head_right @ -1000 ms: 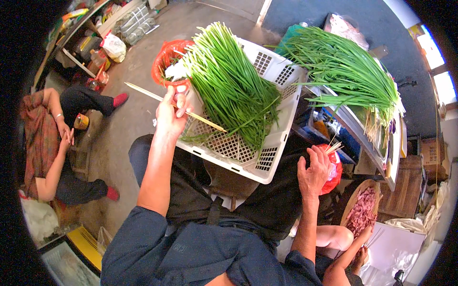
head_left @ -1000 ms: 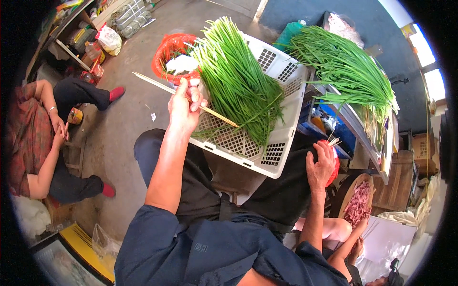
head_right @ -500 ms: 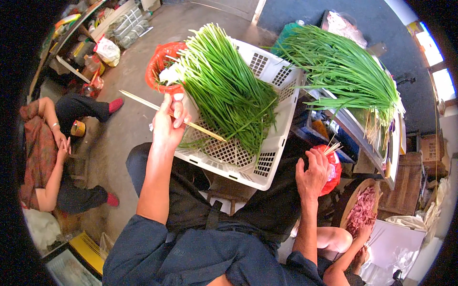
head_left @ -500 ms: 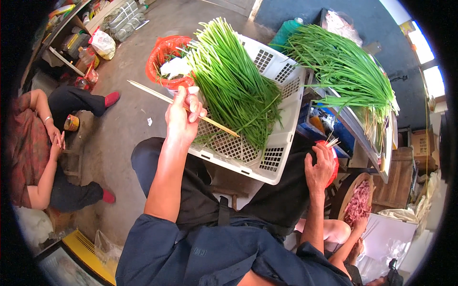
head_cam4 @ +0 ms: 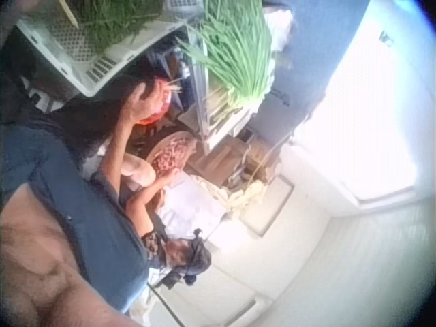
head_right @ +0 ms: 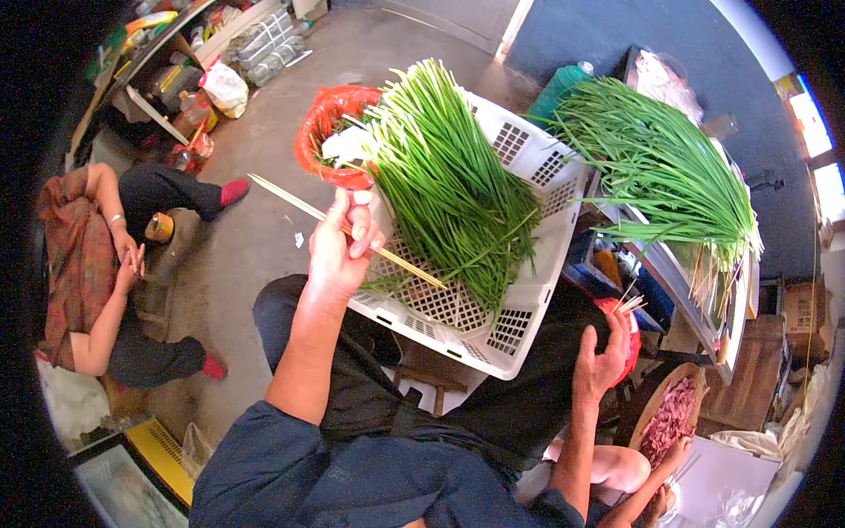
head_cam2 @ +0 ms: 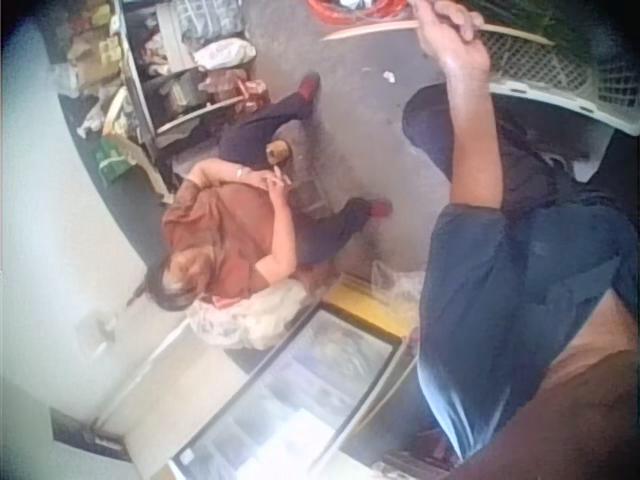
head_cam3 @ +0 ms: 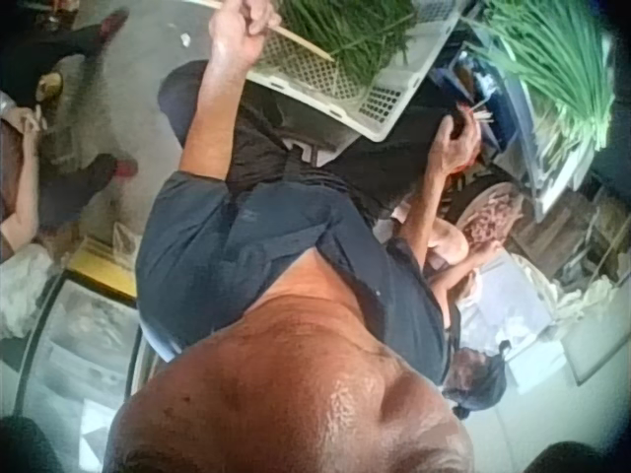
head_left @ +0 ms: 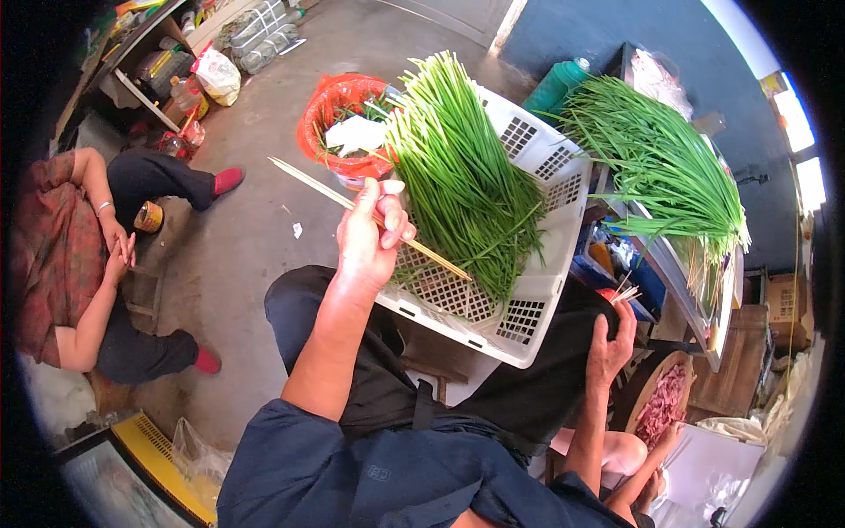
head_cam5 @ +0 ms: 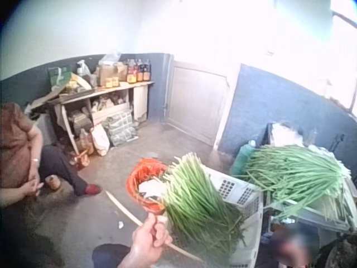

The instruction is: The person weaves and threads green onions onto wooden skewers by hand, picking stalks from a basket.

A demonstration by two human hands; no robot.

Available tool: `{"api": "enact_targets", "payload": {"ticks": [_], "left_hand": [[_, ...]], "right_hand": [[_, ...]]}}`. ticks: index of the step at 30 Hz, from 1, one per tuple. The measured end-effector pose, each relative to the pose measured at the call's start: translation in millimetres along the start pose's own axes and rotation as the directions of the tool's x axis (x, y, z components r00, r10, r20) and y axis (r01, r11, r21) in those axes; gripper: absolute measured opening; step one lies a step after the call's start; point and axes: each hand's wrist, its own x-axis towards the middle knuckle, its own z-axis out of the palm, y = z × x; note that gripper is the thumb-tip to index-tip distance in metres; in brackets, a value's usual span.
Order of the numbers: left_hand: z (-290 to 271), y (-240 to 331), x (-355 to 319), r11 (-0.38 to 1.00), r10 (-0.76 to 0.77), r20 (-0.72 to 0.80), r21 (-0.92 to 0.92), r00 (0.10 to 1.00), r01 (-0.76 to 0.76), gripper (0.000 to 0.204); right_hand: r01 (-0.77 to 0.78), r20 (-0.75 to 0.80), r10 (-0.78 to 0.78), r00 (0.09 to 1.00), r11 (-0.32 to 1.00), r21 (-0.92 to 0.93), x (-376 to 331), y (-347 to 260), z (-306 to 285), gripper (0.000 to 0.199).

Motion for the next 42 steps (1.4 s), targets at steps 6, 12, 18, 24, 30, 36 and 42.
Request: {"api": "enact_targets", "payload": {"ticks": [6,12,18,24,30,36,42], "left_hand": [[4,-2,1,1.0,0.003,-0.011,-0.013,1.0,-0.003,0.034],[5,-2,0,1.0,0.001,-0.005,-0.02,1.0,-0.001,0.033],[4,-6,1,0.999,-0.032,-0.057,0.029,0.998,0.033,0.035],[2,-7,5,0.998,-0.01,-0.046,0.065,0.999,0.013,0.036],[-2,-14,8,0.997,-0.013,-0.019,0.082,1.0,0.015,0.036],[13,-15,-3,0.988,-0.013,0.018,0.155,1.0,0.01,0.036],[53,-45,-43,0.961,-0.276,0.27,0.109,0.923,0.255,0.043]], "right_hand": [[-0.2,0.035,0.197,0.98,0.963,0.181,-41,20,-11,0.066],[-0.214,0.04,0.211,0.977,0.973,0.081,-64,6,-9,0.067],[0.02,-0.105,-0.02,0.994,1.0,0.001,-3,-4,-60,0.053],[0.137,-0.325,-0.126,0.937,0.99,0.013,10,-70,-50,0.05],[0.201,0.057,-0.193,0.98,0.931,-0.305,-6,-36,-6,0.026],[0.178,-0.001,-0.179,0.984,0.98,-0.089,-7,-48,-7,0.026],[0.085,0.302,-0.283,0.91,0.842,0.533,-7,-122,17,0.028]]}}
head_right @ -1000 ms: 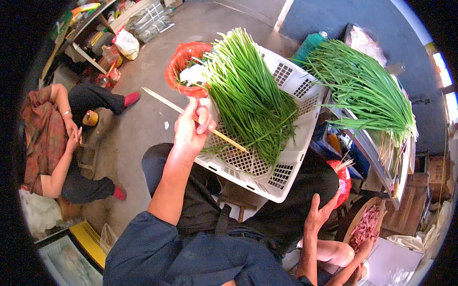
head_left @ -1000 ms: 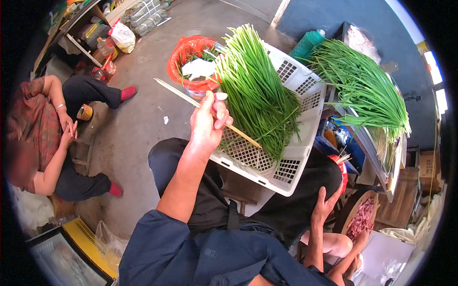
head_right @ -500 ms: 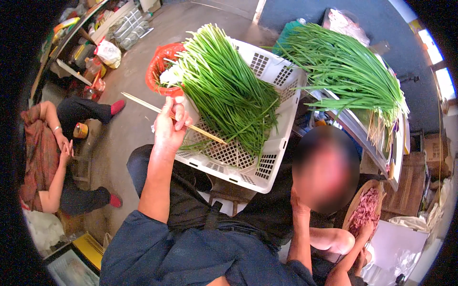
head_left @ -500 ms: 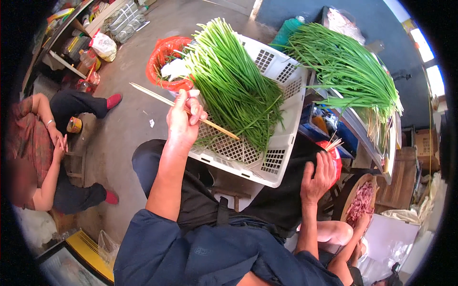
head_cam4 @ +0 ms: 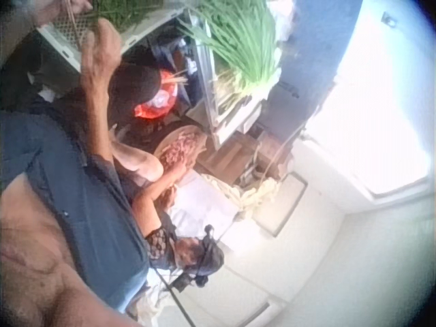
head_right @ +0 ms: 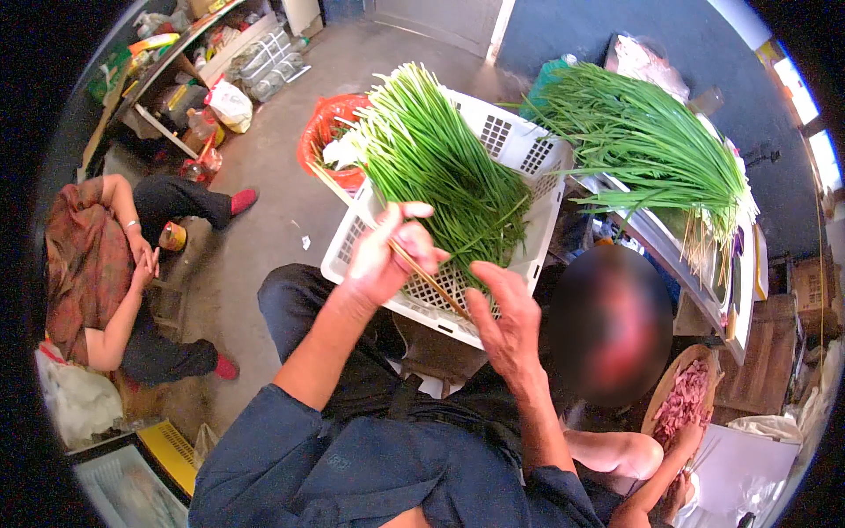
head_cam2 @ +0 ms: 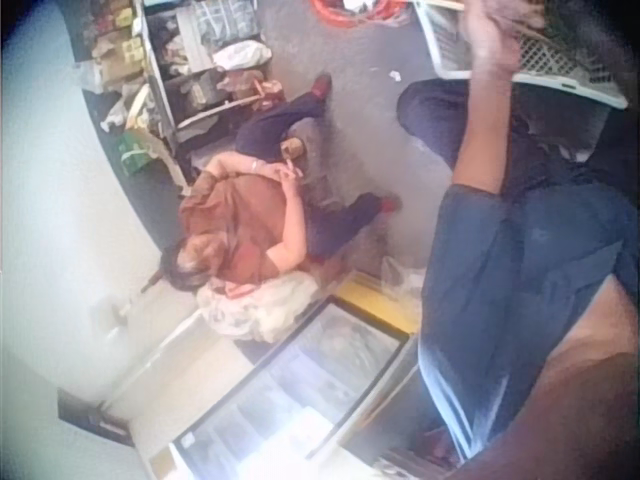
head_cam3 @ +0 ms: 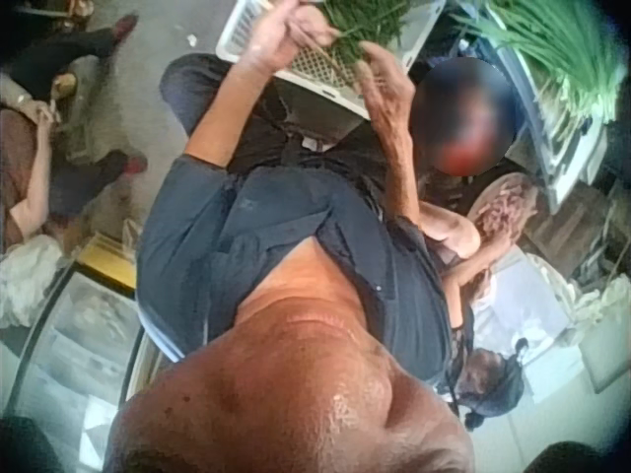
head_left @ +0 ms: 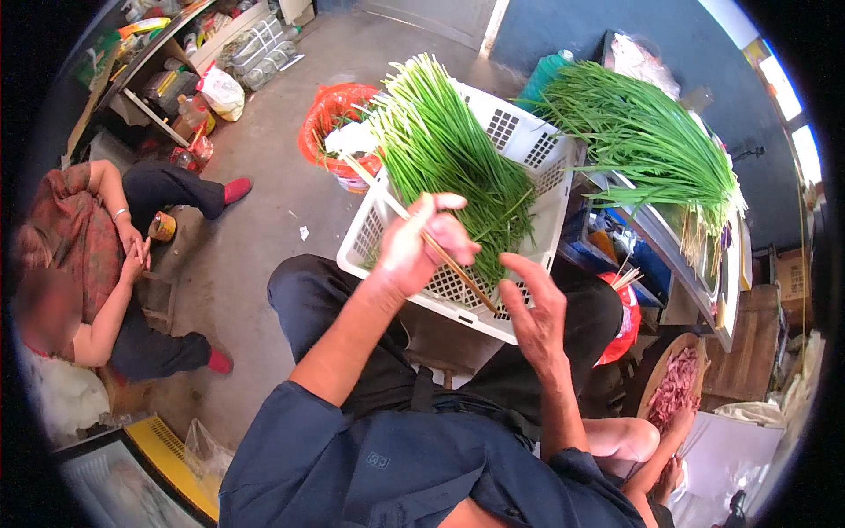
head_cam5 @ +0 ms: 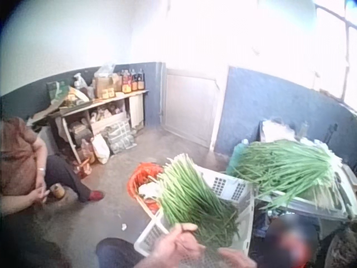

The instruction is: The person weaves and threads green onions onto wooden skewers by hand, picking stalks from a basket.

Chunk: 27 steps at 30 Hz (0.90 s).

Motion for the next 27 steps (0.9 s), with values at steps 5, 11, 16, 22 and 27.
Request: {"api": "enact_targets", "payload": {"ticks": [5,11,16,22,27], "left_hand": [[15,-39,-11,0.988,0.047,0.115,0.141,0.992,-0.063,0.046],[-1,-64,-16,0.965,-0.091,0.127,0.258,0.988,0.055,0.043],[-22,-40,-9,0.923,0.018,0.073,0.383,0.997,-0.045,0.04],[-71,14,37,0.688,0.411,-0.228,0.713,0.883,-0.137,0.006],[-70,35,69,0.445,0.495,-0.215,0.895,0.842,-0.034,0.019]], "right_hand": [[-0.118,0.275,0.066,0.959,0.977,0.176,0,-11,25,0.022],[-0.407,0.277,0.313,0.909,0.811,0.42,-15,8,40,0.011],[-0.431,0.125,0.433,0.893,0.74,0.516,-30,26,41,0.012],[-0.417,0.062,0.513,0.856,0.616,0.669,-41,33,35,0.009],[-0.414,0.068,0.525,0.849,0.577,0.704,-45,31,39,0.008]]}}
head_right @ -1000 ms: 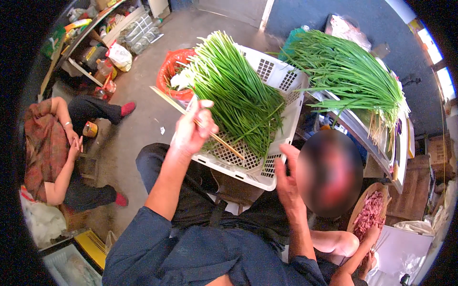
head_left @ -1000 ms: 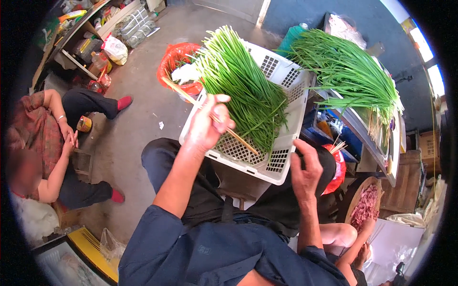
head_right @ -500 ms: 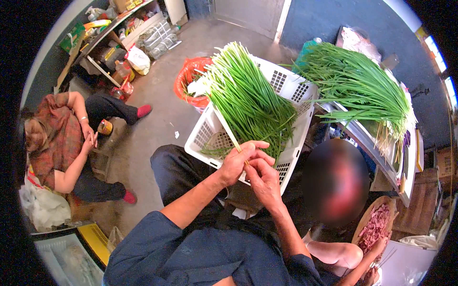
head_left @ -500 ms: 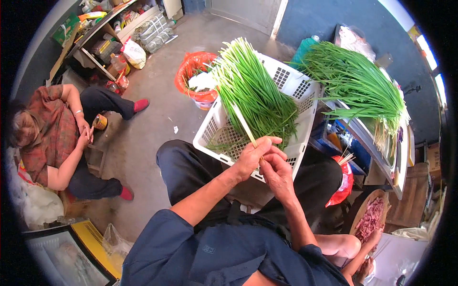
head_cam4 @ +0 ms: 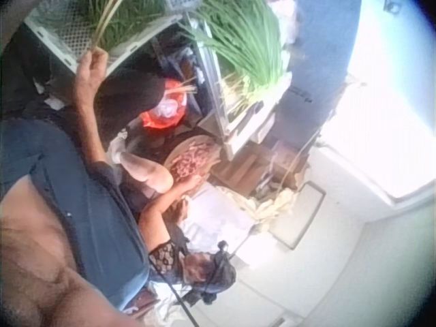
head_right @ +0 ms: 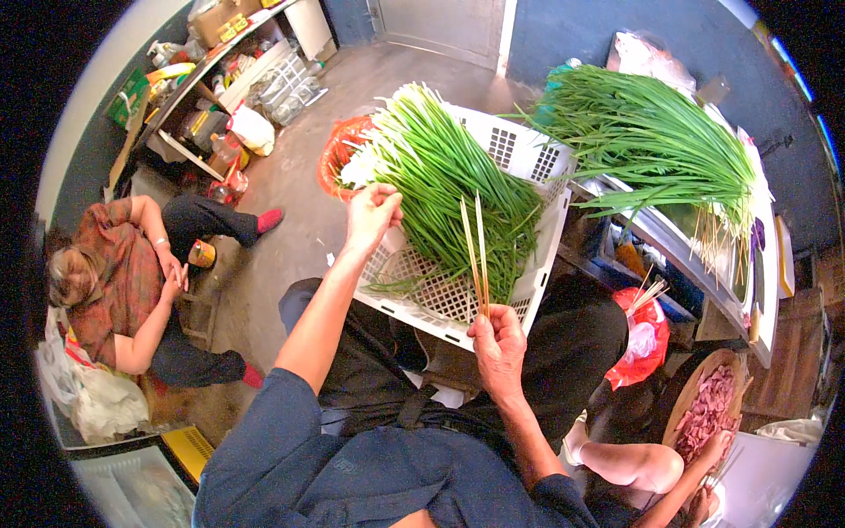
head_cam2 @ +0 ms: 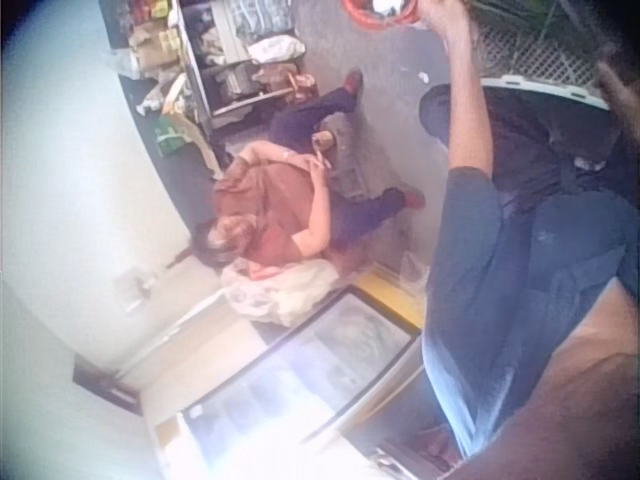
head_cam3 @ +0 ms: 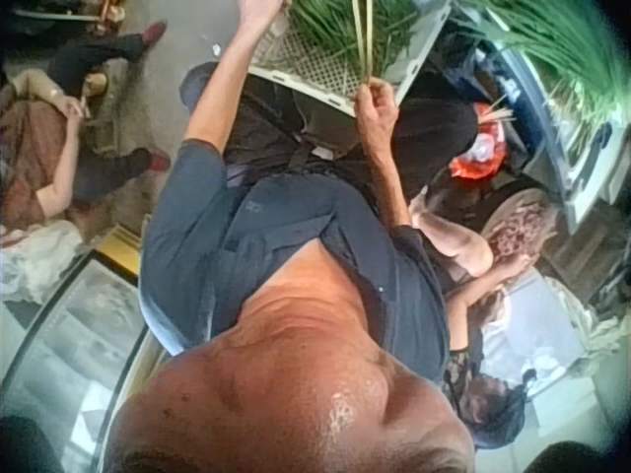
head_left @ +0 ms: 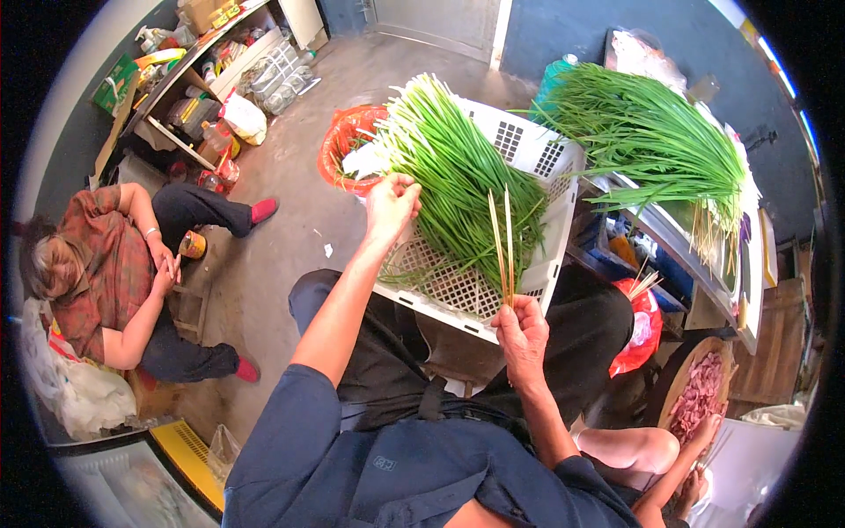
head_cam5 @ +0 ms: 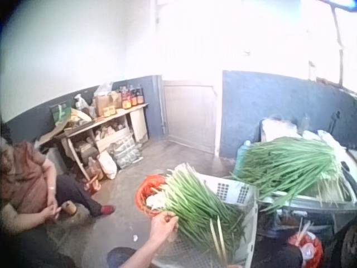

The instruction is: The person weaves and threads green onions onto wooden skewers by hand, picking stalks from a basket.

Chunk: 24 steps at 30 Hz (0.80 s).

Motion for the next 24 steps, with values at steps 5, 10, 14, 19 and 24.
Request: {"api": "enact_targets", "payload": {"ticks": [5,10,14,19,24], "left_hand": [[33,-11,1,0.988,-0.145,-0.027,0.055,0.989,0.147,0.052],[49,-18,-2,0.907,-0.223,0.089,-0.345,0.971,0.24,0.07],[55,-26,5,0.905,-0.251,0.135,-0.32,0.959,0.282,0.064],[57,-22,-4,0.929,-0.099,-0.092,-0.367,0.991,0.058,0.061],[60,-19,-4,0.963,-0.089,-0.206,-0.269,0.974,0.03,0.062]], "right_hand": [[-0.014,-0.046,0.012,0.999,0.999,-0.041,0,-2,-7,0.011],[-0.001,-0.071,0.0,0.997,1.0,-0.004,1,-2,-10,0.01],[-0.039,-0.068,0.043,0.997,0.998,0.056,-1,-1,-8,0.01],[-0.025,-0.086,0.025,0.996,1.0,-0.002,-3,0,-11,0.008],[-0.012,-0.069,0.011,0.998,1.0,-0.005,-1,13,-9,0.013]]}}
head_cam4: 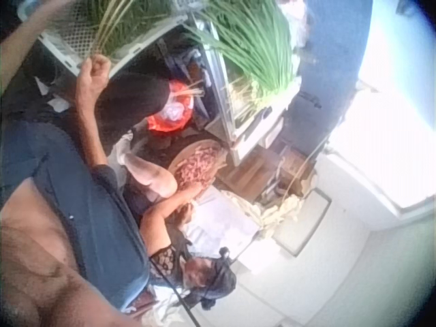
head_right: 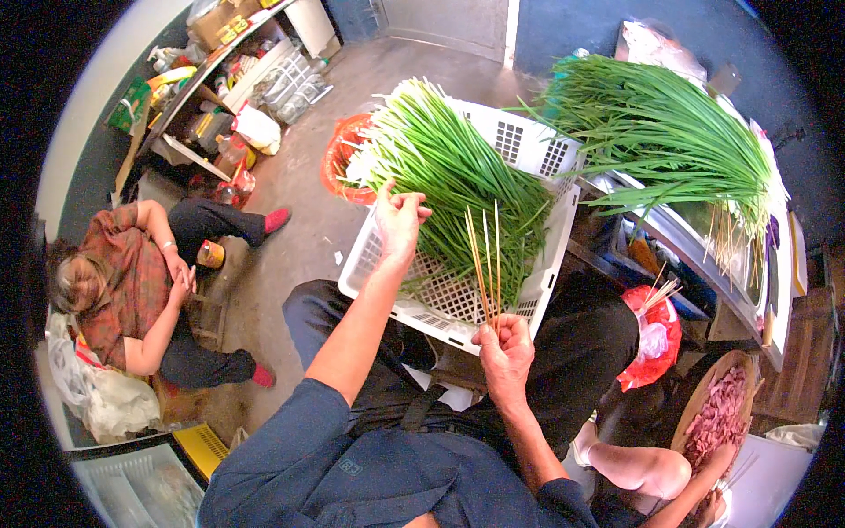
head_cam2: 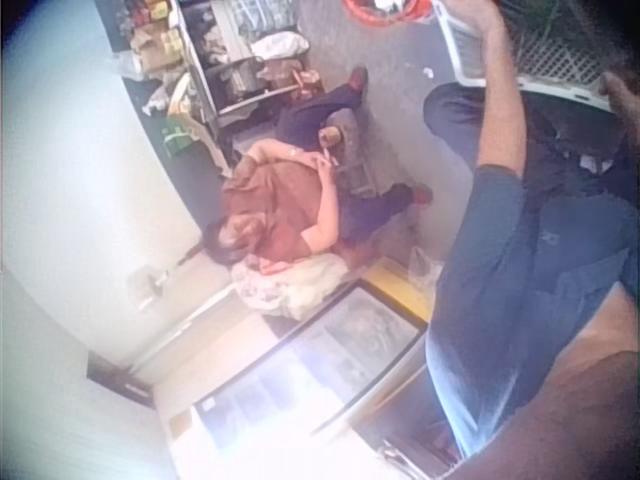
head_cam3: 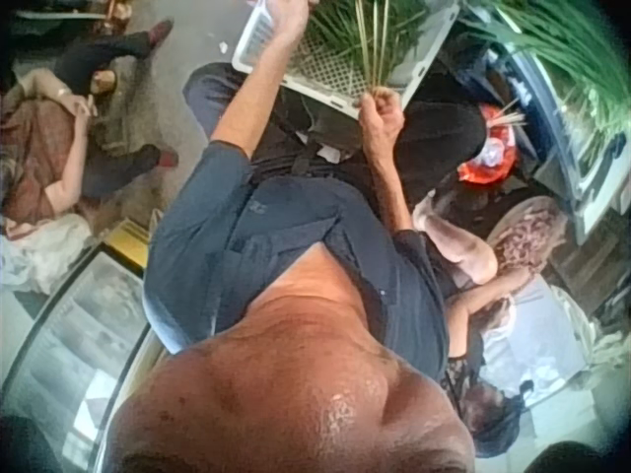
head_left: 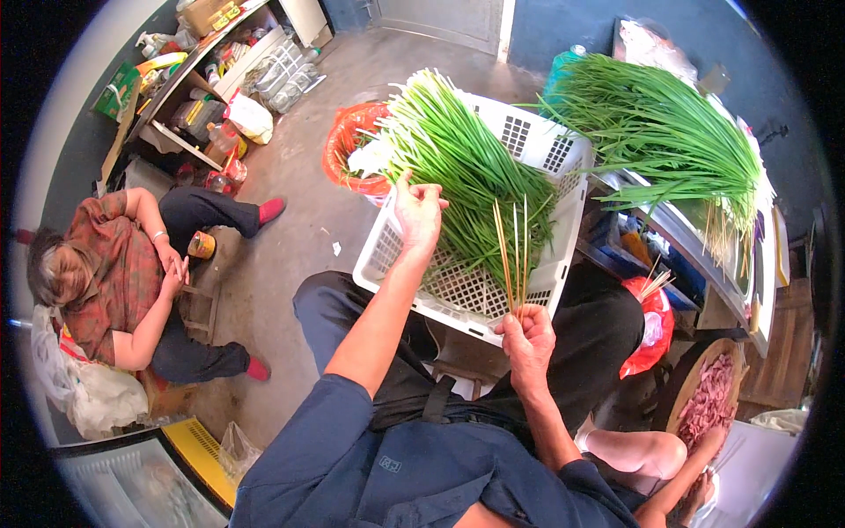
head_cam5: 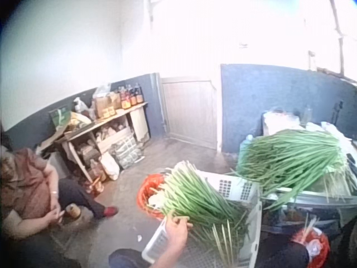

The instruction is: The person weaves and threads green onions onto wooden skewers by hand, picking stalks from a basket.

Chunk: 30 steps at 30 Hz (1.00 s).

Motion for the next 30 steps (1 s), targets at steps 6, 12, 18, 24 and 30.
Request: {"api": "enact_targets", "payload": {"ticks": [6,12,18,24,30], "left_hand": [[9,6,14,0.972,-0.123,0.105,-0.187,0.987,0.141,0.064],[19,3,29,0.922,-0.245,0.323,-0.216,0.914,0.323,0.057],[2,0,20,0.608,0.49,0.234,0.599,0.84,-0.521,0.031],[-44,32,11,0.198,0.363,0.449,0.819,0.816,-0.539,0.026],[-59,32,1,0.284,0.351,0.494,0.753,0.795,-0.594,0.021]], "right_hand": [[-0.023,0.007,0.023,1.0,0.999,0.024,-1,-3,6,0.012],[-0.002,-0.008,0.002,1.0,1.0,0.018,0,4,4,0.012],[0.003,-0.014,-0.004,1.0,1.0,-0.023,1,9,-1,0.012],[-0.022,-0.01,0.022,1.0,1.0,0.003,1,1,4,0.012],[-0.017,-0.02,0.017,1.0,1.0,0.0,0,7,2,0.012]]}}
